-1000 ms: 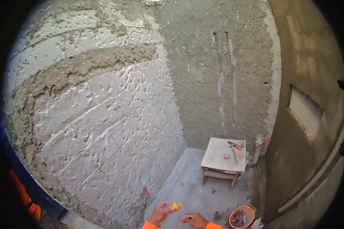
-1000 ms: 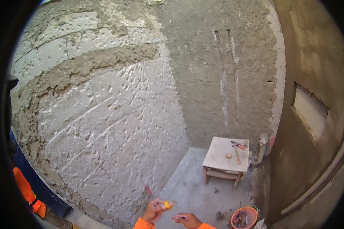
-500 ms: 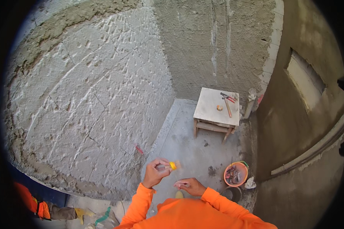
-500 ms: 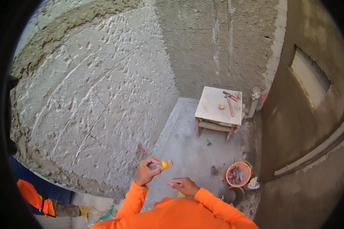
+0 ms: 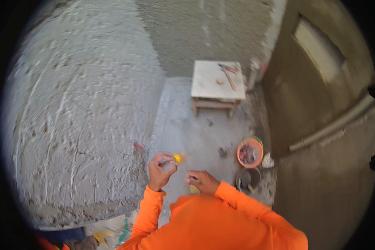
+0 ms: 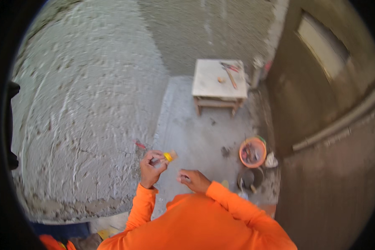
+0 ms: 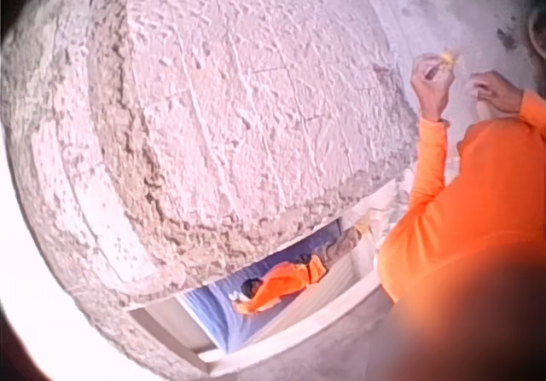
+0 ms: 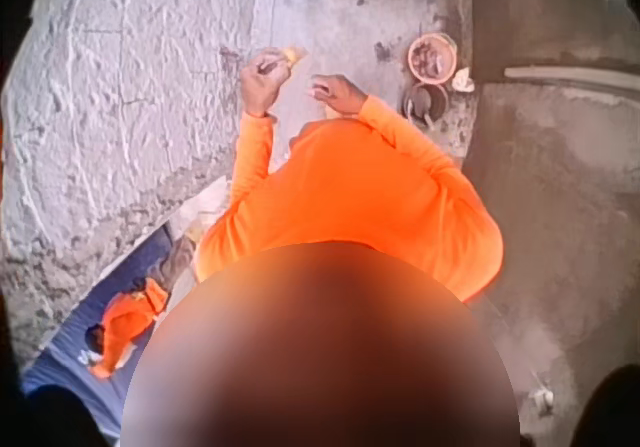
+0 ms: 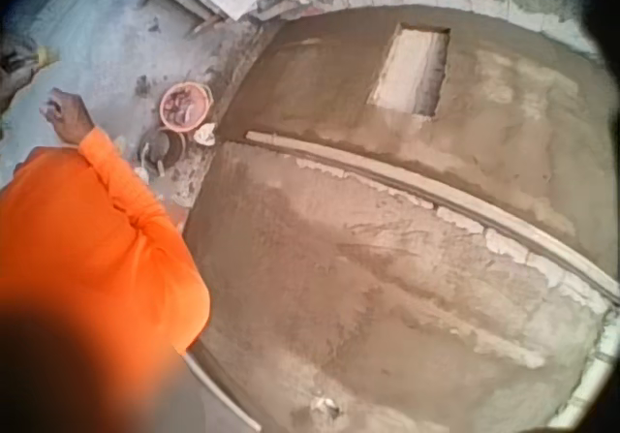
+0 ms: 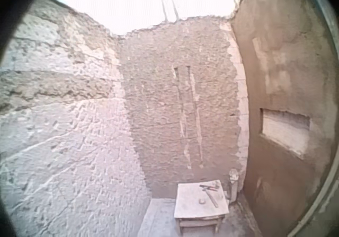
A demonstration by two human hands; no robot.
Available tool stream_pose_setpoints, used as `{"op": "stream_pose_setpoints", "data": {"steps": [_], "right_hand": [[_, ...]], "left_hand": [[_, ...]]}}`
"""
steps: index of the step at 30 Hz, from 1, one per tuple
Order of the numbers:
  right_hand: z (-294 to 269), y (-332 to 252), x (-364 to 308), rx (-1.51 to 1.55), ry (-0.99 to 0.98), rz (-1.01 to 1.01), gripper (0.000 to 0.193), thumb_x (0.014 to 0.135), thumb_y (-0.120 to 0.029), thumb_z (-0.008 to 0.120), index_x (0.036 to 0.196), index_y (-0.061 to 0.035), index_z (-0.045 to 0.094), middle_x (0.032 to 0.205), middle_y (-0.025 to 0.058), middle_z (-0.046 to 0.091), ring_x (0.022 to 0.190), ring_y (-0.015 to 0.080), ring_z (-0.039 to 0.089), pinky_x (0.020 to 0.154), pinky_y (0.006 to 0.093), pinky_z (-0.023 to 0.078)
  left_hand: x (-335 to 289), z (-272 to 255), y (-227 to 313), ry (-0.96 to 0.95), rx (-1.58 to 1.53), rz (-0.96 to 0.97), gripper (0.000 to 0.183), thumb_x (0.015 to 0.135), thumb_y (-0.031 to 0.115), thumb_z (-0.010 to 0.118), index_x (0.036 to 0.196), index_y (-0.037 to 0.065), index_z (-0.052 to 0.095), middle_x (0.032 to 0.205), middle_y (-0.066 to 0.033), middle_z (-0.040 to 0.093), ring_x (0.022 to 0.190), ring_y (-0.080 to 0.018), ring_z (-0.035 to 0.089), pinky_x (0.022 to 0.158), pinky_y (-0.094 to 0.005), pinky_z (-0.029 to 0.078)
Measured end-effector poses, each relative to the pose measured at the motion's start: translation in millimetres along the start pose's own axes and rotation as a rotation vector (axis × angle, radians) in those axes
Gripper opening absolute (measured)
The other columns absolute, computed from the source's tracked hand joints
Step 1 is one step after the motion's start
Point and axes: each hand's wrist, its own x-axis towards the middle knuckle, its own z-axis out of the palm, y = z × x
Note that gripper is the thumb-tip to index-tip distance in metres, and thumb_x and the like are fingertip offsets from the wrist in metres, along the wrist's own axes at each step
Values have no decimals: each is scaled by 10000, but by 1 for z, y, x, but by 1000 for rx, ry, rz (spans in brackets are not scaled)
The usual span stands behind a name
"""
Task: The person retrieves a metal ring and hammer from a bucket, then uses a string line to mark positions on a rough concrete wall. They hammer nails into the wall at marked points and attach the metal ring, completing a wall fixture installation.
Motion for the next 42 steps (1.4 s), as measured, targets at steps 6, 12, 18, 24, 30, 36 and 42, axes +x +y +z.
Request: {"op": "stream_pose_setpoints", "data": {"steps": [6, 12, 18, 24, 30, 36, 42], "right_hand": [[-29, -7, 1, -93, -112, 115, 284, 967, -243, 636, 808, -9, 603, 744, 175, 602, 704, 368, 557, 659, 448, 442], [-11, 24, -12, -22, 308, -171, 344, 973, -312, 629, 786, -25, 646, 974, 110, 622, 942, 269, 565, 820, 411, 461], [30, 58, -21, 1021, 449, 94, 403, 1011, -468, 557, 1111, -83, 615, 1115, 61, 605, 986, 176, 585, 844, 377, 495], [17, 52, -34, 1118, 799, 385, 386, 1045, -456, 509, 1210, -108, 541, 980, 12, 572, 833, 84, 542, 618, 271, 481], [-32, 94, -55, 1221, 856, 576, 287, 1000, -378, 593, 1117, -121, 541, 878, -3, 573, 658, 57, 510, 493, 226, 389], [-72, 181, -88, 744, 677, 710, 399, 956, -328, 631, 1191, -56, 459, 954, 111, 644, 777, 218, 638, 619, 335, 494], [-102, 245, -132, 330, 365, 863, 586, 947, -409, 624, 1244, 18, 353, 1149, 270, 665, 1097, 427, 644, 903, 447, 512]], "left_hand": [[-12, -13, -19, -731, 119, -658, 209, 749, -42, 761, 933, -21, 662, 1057, -74, 681, 956, -150, 672, 832, -301, 582], [8, -9, -36, -880, -475, -591, 255, 739, -115, 787, 913, 6, 644, 1118, -155, 661, 1013, -189, 648, 870, -323, 546], [20, 26, -54, -729, -454, -434, 267, 718, -83, 802, 843, 58, 613, 1097, -122, 633, 996, -186, 613, 864, -313, 496], [10, 88, -65, -600, -14, 64, 228, 744, -59, 789, 873, 53, 638, 1075, -124, 615, 1008, -245, 604, 883, -364, 500], [14, 158, -84, -783, 184, 194, 340, 724, -2, 801, 1014, 42, 629, 1071, -147, 613, 1031, -325, 599, 907, -380, 486], [24, 234, -120, -909, 172, -244, 518, 789, 31, 774, 1281, 66, 614, 1221, -101, 579, 1099, -234, 599, 871, -345, 527], [14, 294, -185, -1085, 211, -434, 550, 724, -19, 784, 1250, 64, 647, 1107, -133, 609, 954, -278, 651, 785, -325, 551]]}}
